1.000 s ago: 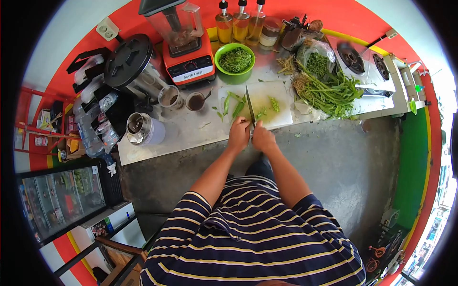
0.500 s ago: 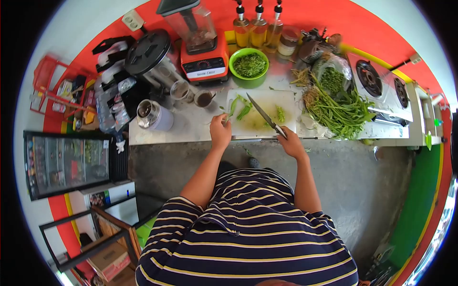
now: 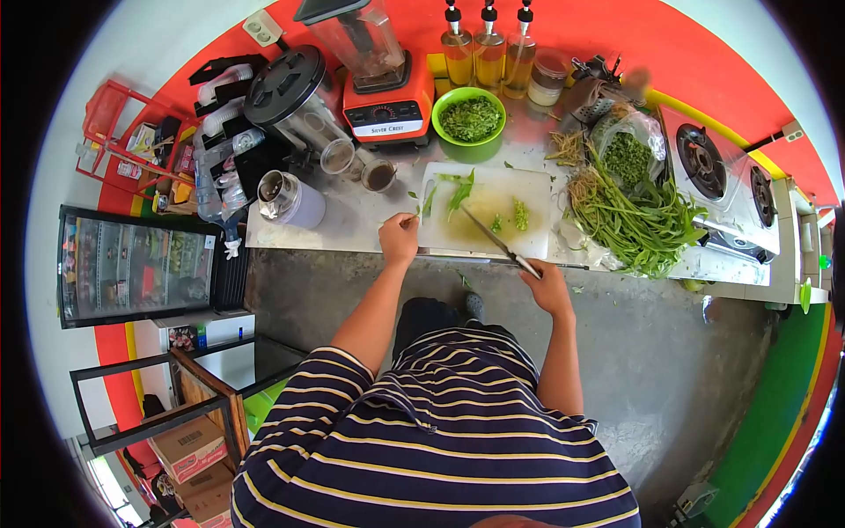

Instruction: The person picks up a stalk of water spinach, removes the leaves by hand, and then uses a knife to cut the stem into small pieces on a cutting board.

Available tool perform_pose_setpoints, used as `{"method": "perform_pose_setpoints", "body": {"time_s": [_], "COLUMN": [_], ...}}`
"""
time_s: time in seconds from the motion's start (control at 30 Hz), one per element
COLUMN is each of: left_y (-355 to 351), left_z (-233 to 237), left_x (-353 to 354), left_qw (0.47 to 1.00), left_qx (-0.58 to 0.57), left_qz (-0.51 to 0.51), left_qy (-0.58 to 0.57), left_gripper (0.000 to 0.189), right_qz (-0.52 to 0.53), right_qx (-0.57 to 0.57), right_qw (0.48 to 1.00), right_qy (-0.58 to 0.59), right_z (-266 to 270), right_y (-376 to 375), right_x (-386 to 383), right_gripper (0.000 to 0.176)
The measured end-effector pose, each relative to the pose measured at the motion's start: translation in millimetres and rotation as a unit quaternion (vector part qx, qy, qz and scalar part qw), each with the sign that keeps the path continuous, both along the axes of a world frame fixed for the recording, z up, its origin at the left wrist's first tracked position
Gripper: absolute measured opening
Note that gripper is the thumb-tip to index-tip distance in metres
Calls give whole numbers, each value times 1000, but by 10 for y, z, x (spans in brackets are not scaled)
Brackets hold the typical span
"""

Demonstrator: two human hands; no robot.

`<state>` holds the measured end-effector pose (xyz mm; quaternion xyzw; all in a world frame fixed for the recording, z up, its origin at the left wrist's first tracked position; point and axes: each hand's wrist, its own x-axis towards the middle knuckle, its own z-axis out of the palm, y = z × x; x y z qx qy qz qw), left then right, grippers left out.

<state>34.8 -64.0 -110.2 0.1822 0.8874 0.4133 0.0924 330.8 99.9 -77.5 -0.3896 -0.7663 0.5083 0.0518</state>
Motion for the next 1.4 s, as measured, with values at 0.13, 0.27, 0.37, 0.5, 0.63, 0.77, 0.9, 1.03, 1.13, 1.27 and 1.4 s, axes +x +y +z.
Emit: {"method": "perform_pose_setpoints", "body": {"time_s": [0.13, 0.27, 0.37, 0.5, 0.63, 0.77, 0.9, 1.03, 1.13, 1.27, 1.4], "left_y": [-92, -104, -85, -94, -68, 40, 216, 439, 595, 720, 808], "left_z": [141, 459, 640, 727, 729, 596, 535, 382, 177, 147, 10], "left_x": [44, 219, 246, 206, 164, 147, 239, 449, 571, 756, 810], "left_qw": [1000, 992, 986, 978, 966, 921, 958, 968, 956, 960, 952], "left_qx": [8, 124, 160, 199, 254, 354, 221, 149, 154, 96, 84], "left_qz": [0, 2, 2, 9, -25, -99, -158, -202, -250, -262, -281], "left_qy": [20, 31, 48, 59, 34, -128, -92, -22, -16, 3, 91], "left_gripper": [20, 18, 18, 16, 10, 7, 12, 14, 12, 9, 8], "right_qz": [-74, -99, -92, -16, -21, -50, -78, -58, -79, -98, -103], "right_qx": [18, 38, 9, -3, 11, 73, 99, 84, 101, 97, 99], "right_qw": [997, 994, 995, 998, 1000, 996, 992, 995, 992, 990, 989], "right_qy": [12, 17, 28, 59, -5, -32, 2, 5, 6, 7, 33], "right_z": [-57, 30, 38, -73, 3, 151, 207, 161, 113, 92, 43], "right_y": [8, 36, 109, 143, 152, 139, 87, -1, -35, -83, -227], "right_x": [86, 96, 95, 108, 116, 140, 155, 156, 137, 69, -34], "right_gripper": [29, 31, 32, 33, 34, 33, 32, 32, 31, 31, 34]}}
